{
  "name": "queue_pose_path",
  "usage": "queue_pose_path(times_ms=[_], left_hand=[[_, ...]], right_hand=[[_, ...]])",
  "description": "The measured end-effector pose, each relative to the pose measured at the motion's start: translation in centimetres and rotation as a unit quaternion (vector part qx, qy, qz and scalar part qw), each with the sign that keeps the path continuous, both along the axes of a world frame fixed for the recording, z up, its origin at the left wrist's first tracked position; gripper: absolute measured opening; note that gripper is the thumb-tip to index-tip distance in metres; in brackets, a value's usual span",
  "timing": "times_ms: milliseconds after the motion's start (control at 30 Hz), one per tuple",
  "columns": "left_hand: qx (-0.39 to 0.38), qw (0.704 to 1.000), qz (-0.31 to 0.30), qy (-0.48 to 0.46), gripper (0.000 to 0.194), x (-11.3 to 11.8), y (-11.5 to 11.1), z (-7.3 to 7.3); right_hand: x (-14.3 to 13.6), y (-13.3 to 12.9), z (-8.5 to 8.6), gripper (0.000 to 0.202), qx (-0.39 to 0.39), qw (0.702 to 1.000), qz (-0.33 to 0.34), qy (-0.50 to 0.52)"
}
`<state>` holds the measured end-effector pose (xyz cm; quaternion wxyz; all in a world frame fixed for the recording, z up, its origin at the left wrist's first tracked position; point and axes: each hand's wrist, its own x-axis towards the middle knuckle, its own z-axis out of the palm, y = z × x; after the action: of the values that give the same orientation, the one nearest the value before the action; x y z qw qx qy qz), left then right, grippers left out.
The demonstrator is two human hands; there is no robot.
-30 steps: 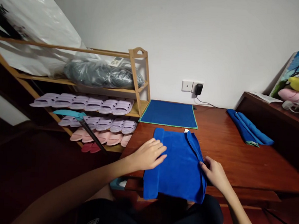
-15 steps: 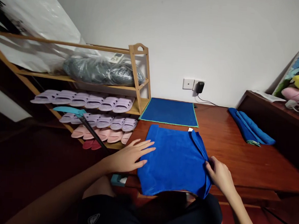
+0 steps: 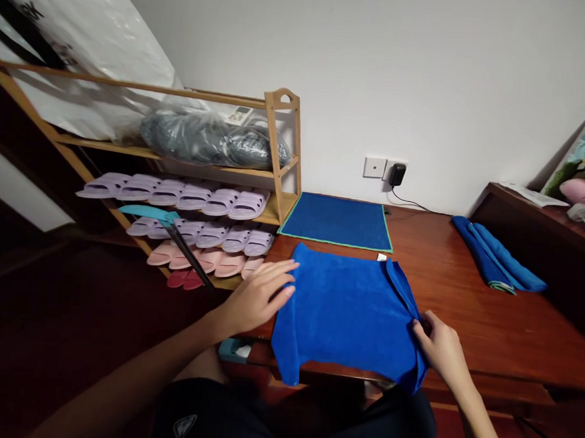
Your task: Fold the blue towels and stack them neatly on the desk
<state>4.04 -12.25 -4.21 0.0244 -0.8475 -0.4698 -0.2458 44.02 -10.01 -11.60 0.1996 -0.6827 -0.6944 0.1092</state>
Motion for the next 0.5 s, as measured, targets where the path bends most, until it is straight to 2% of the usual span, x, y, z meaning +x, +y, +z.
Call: queue_pose_path(times_ms=[67,133,233,300,367,500], left_hand=[[-0.018,0.997,-0.070,0.020,0.035,2.1,-0.3,0.0],[-0.052,0.990,-0.120,0.058,0.045,3.7,-0.5,-0.7],[-0.110,0.979,-0.136,0.104,0.061,4.7,-0.4,-2.3],[-0.140,0.974,-0.130,0.122,0.067,4.3,-0.3,-3.0],[-0.163,0.969,-0.131,0.134,0.071,3.5,-0.3,-3.2],[-0.205,0.955,-0.142,0.163,0.080,0.8,-1.0,-2.2]], right_hand=[[0.4,0.0,0.0,0.034,0.001,1.000,0.000,0.004],[0.9,-0.1,-0.1,0.035,-0.005,1.000,-0.005,-0.003],[1.6,-0.4,-0.2,0.037,0.003,0.999,-0.030,-0.027],[2.0,-0.8,-0.4,0.038,0.013,0.998,-0.051,-0.042],[2.5,-1.2,-0.6,0.039,0.018,0.997,-0.064,-0.050],[3.4,-1.4,-0.8,0.041,0.018,0.997,-0.065,-0.035]])
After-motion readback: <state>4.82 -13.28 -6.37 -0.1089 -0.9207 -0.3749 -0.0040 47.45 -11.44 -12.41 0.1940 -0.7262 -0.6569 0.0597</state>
